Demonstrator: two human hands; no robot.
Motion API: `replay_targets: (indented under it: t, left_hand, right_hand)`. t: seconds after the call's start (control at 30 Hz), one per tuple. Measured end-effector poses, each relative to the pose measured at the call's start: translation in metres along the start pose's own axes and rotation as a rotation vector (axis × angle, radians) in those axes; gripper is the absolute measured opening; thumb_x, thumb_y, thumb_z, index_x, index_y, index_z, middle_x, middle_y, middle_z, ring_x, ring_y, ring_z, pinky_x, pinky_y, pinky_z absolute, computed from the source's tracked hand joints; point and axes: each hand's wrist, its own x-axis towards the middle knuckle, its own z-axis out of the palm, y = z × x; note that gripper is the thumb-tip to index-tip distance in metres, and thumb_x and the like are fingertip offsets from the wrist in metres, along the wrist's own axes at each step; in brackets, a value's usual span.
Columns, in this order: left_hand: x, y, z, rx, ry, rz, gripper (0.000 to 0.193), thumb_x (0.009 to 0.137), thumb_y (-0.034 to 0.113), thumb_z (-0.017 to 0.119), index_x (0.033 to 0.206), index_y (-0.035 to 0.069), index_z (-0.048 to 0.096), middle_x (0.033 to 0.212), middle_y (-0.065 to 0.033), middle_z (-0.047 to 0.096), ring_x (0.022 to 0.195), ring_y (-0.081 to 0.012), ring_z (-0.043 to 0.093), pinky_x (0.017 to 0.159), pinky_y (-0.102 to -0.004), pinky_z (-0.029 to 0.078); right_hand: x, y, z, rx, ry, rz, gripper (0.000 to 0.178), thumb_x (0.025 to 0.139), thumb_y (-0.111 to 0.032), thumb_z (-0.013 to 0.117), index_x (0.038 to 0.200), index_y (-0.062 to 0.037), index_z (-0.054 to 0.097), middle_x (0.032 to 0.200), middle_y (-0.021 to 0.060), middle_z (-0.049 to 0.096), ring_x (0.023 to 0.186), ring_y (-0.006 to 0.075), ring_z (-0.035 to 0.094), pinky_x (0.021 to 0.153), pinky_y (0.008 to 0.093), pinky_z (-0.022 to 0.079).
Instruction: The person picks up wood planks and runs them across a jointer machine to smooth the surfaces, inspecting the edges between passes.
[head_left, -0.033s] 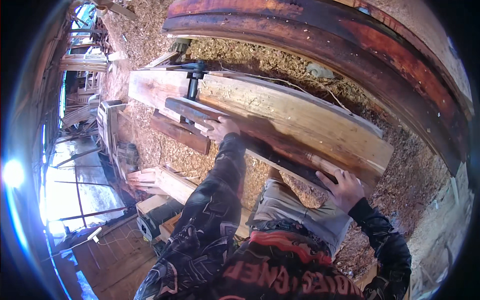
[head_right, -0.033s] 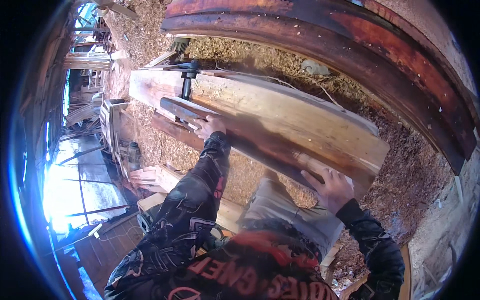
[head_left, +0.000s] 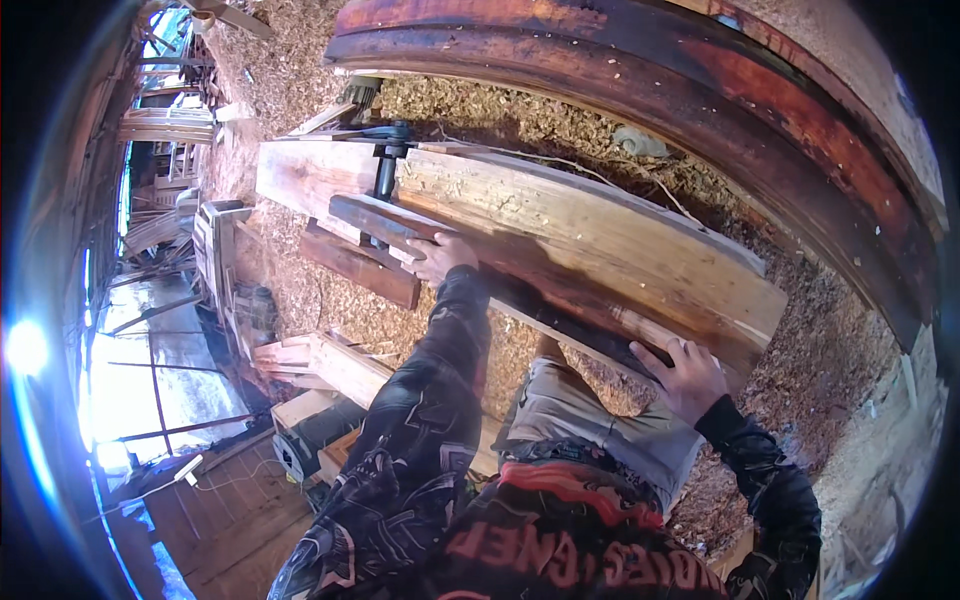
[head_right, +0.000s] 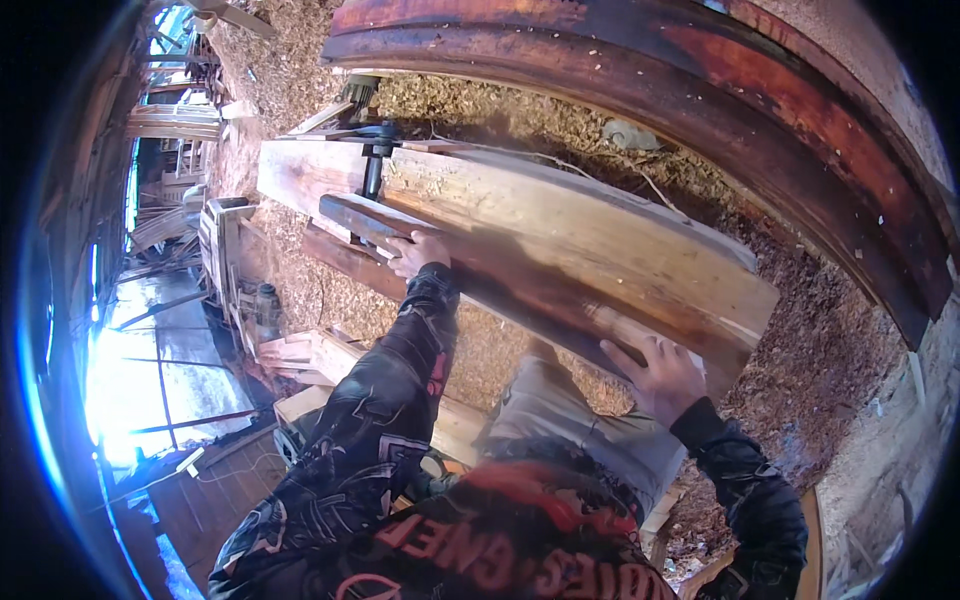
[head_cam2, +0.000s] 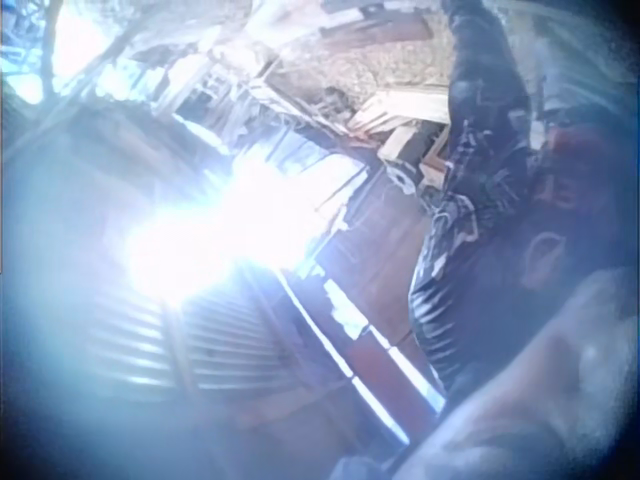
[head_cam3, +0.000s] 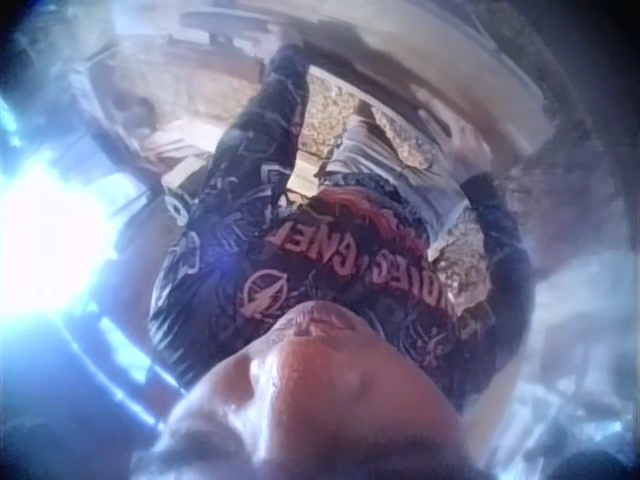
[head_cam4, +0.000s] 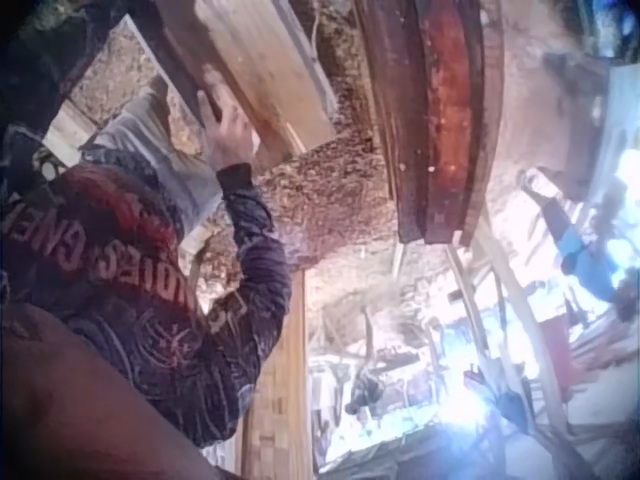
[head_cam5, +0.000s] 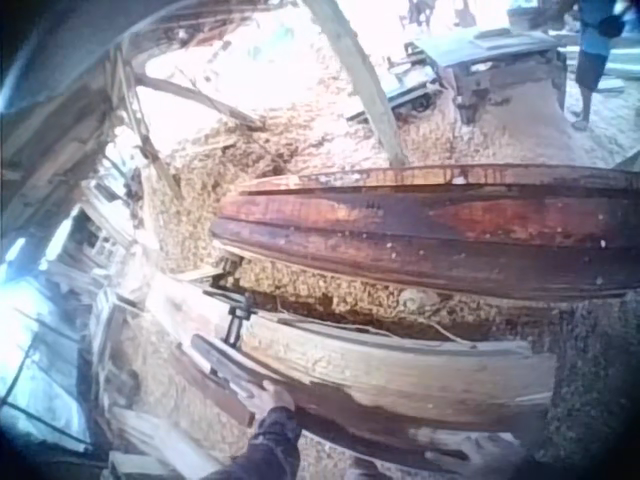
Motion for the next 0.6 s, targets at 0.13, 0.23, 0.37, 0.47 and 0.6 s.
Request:
replay_targets:
  t: [0.13,0.23,0.37,0.47,0.6]
  left_hand:
    - [0.028,-0.006,0.007,0.076,0.068,0.026,0.068,0.099,0.043,0.042,0.157,0.01,0.027,0.147,-0.0356,0.034,0.134,-0.0453,0.04,0.107,-0.055,0.038]
    - [0.042,-0.007,0.012,0.128,0.074,0.034,0.068,0.1,0.044,0.042,0.158,0.012,0.026,0.143,-0.0323,0.038,0.131,-0.0403,0.043,0.102,-0.0555,0.043]
    - [0.064,-0.005,0.006,0.15,0.076,0.018,0.067,0.1,0.045,0.041,0.157,0.012,0.028,0.14,-0.0296,0.041,0.128,-0.039,0.046,0.1,-0.0548,0.044]
    - [0.076,0.001,0.0,0.143,0.047,0.008,0.067,0.1,0.045,0.042,0.157,0.012,0.029,0.138,-0.0281,0.043,0.128,-0.0389,0.046,0.101,-0.0552,0.043]
    - [0.102,0.002,0.003,0.145,0.082,0.0,0.066,0.1,0.044,0.042,0.156,0.012,0.03,0.139,-0.0279,0.042,0.129,-0.039,0.045,0.104,-0.0554,0.04]
  right_hand:
    - [0.018,-0.008,0.011,-0.009,-0.003,0.002,0.074,0.078,-0.025,0.074,0.147,-0.0292,0.048,0.108,0.0115,0.056,0.092,0.0295,0.058,0.081,0.0425,0.052]
    - [0.03,-0.012,0.018,0.001,0.012,0.003,0.075,0.078,-0.026,0.074,0.148,-0.0294,0.048,0.107,0.0117,0.056,0.092,0.0289,0.058,0.081,0.042,0.052]
    - [0.054,-0.026,0.011,0.025,0.021,-0.001,0.065,0.085,-0.017,0.061,0.148,-0.0279,0.048,0.108,0.0106,0.057,0.095,0.0274,0.059,0.084,0.0407,0.05]
    - [0.069,-0.033,0.015,0.037,0.023,-0.003,0.065,0.086,-0.017,0.059,0.149,-0.0278,0.047,0.107,0.0106,0.056,0.095,0.0271,0.059,0.084,0.0411,0.05]
    - [0.09,-0.041,0.028,0.003,0.02,-0.017,0.062,0.088,-0.018,0.058,0.149,-0.0272,0.047,0.104,0.0104,0.055,0.092,0.0267,0.058,0.083,0.0413,0.05]
